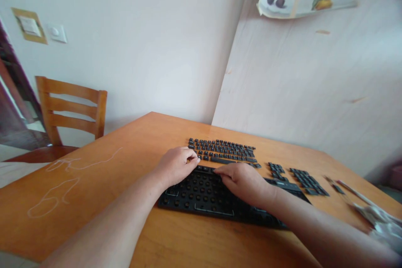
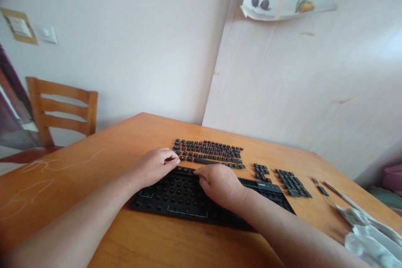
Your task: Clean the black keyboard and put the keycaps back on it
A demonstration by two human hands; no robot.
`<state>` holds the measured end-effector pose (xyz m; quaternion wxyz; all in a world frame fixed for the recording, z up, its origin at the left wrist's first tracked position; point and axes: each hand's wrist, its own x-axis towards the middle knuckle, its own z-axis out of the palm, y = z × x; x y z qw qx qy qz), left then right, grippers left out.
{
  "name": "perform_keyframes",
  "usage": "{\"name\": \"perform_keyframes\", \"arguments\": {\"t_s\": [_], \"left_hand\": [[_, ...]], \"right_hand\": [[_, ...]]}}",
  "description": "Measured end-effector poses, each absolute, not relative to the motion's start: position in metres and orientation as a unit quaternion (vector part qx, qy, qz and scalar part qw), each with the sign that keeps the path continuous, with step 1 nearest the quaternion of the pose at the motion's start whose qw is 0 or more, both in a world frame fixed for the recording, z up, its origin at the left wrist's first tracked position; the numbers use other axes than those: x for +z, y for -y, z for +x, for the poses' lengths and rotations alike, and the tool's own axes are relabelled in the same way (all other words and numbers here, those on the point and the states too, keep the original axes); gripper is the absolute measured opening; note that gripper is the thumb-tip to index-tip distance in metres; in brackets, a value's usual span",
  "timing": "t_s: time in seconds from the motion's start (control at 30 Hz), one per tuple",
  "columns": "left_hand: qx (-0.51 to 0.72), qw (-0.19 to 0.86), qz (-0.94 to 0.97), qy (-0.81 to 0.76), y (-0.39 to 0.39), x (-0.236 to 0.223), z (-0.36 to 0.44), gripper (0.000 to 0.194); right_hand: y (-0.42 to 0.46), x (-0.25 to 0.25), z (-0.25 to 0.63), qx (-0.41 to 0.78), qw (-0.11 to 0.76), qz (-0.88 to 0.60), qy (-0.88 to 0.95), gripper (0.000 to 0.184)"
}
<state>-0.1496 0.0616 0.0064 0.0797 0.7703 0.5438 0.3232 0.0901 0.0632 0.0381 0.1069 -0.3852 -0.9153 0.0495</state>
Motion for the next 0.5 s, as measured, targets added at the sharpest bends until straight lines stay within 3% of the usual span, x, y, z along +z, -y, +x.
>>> {"name": "perform_keyframes", "arguments": {"t_s": [0.5], "left_hand": [[0.289, 0.044, 0.804, -0.519, -0.051, 0.013, -0.142, 0.024]], "right_hand": [[-0.071, 0.04, 0.094, 0.059, 0.114, -0.392, 0.911, 0.034]]}}
